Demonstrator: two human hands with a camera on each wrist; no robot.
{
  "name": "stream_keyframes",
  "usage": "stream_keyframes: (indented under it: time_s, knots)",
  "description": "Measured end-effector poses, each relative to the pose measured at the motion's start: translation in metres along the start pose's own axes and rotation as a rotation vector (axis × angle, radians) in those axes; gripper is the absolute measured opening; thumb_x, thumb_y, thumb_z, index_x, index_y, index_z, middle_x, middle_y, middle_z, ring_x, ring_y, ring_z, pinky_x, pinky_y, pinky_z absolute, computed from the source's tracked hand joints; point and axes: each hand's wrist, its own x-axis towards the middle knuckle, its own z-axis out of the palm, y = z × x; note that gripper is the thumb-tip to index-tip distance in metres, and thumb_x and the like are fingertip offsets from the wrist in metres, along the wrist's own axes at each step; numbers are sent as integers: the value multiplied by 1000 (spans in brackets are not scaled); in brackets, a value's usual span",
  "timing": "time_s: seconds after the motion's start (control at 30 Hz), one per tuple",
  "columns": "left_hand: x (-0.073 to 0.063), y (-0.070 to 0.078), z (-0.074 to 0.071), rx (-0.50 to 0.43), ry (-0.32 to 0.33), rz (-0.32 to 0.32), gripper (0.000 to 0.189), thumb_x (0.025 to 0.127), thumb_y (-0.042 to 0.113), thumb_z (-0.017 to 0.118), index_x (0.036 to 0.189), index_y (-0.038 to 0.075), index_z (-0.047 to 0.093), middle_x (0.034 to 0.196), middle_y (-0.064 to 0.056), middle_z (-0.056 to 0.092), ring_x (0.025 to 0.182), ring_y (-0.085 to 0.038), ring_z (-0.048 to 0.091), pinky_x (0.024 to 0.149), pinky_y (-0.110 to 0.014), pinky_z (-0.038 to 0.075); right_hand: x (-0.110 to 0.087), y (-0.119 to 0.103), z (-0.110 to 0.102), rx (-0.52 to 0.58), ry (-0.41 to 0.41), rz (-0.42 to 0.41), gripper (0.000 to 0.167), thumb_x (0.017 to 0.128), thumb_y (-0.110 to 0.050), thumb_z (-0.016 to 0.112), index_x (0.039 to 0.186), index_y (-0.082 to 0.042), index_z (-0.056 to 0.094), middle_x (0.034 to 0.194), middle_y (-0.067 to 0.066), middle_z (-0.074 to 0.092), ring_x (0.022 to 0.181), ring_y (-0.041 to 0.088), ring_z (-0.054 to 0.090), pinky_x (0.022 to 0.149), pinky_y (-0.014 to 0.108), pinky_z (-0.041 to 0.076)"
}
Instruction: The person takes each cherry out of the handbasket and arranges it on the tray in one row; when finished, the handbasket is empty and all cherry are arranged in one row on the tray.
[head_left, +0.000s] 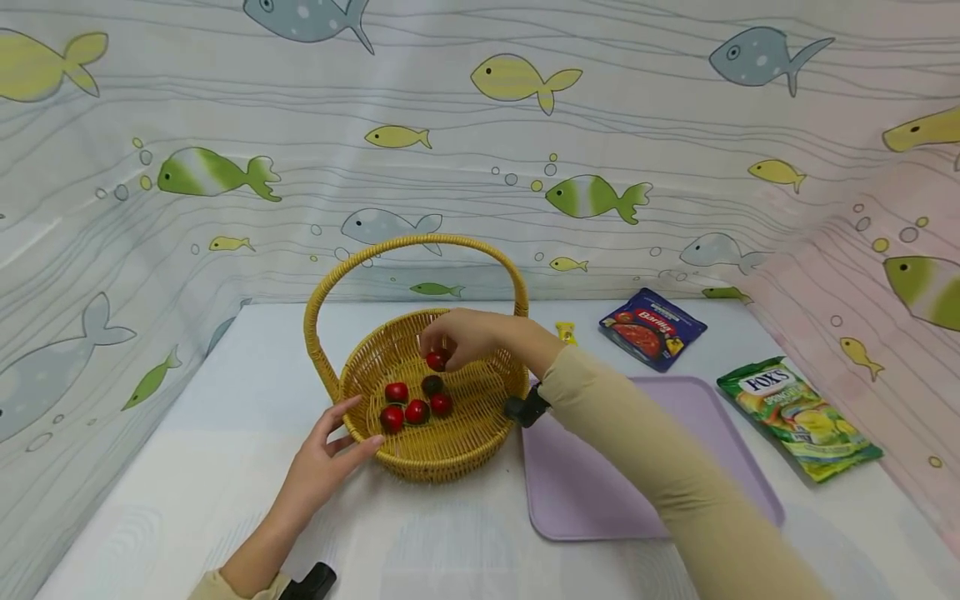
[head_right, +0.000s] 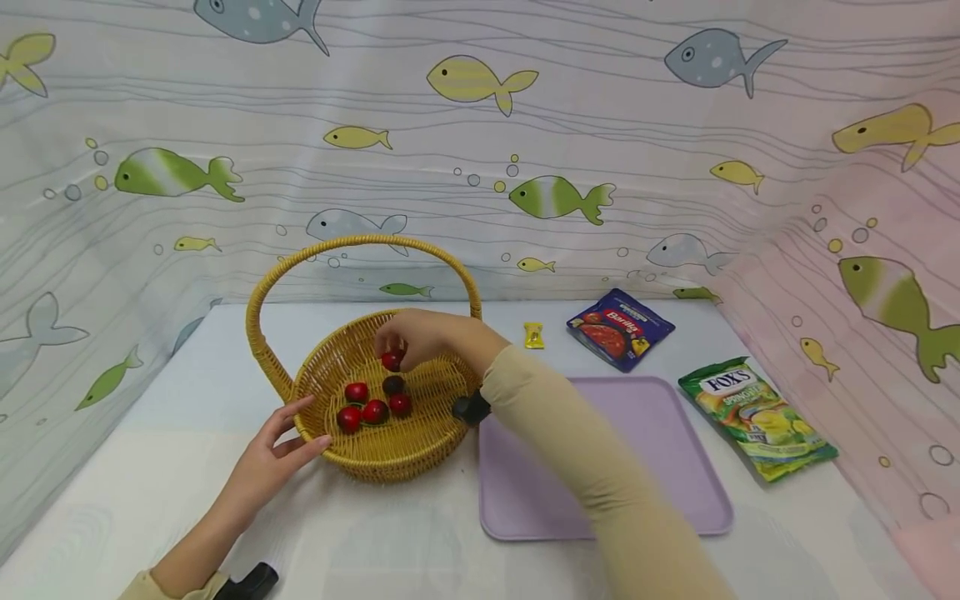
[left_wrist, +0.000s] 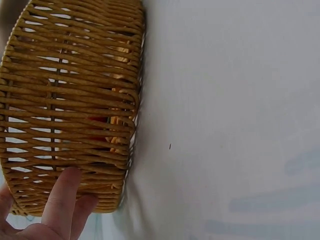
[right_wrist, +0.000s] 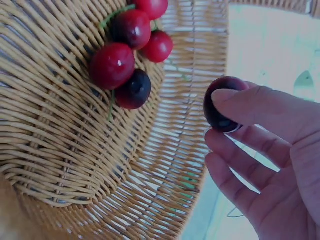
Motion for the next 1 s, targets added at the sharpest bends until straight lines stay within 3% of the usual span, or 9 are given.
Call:
stream_keyframes:
  time_s: [0.2,0.53,0.77,1.0]
  knots:
    - [0,-2,1,3,6,-7,71,86,35,68,143,18,31,148,-19,22,120,-43,44,89,-48,45,-27,-6,5,9,39,-113,29,82,-5,69,111,-7,62,103,0,60,87,12,55,77,23,47]
    - [1,-1,1,0,3,-8,71,86,35,67,144,19,30,147,-21,21,120,-43,44,90,-49,44,-70,-15,18,68,122,-202,28,82,-5,70,109,-8,63,101,-4,57,92,7,54,82,23,47]
    - [2,-3,2,5,11,-7,72,85,37,68,143,19,31,147,-20,23,120,-42,44,88,-48,46,-102,-10,31,52,173,-175,30,81,-11,72,110,-10,64,98,-6,55,87,11,52,77,28,48]
    - [2,-3,1,8,10,-2,72,85,38,68,143,19,31,147,-21,22,120,-43,44,87,-48,46,-133,3,43,136,235,-111,32,82,-16,73,112,-12,64,101,-9,56,90,8,54,79,25,48]
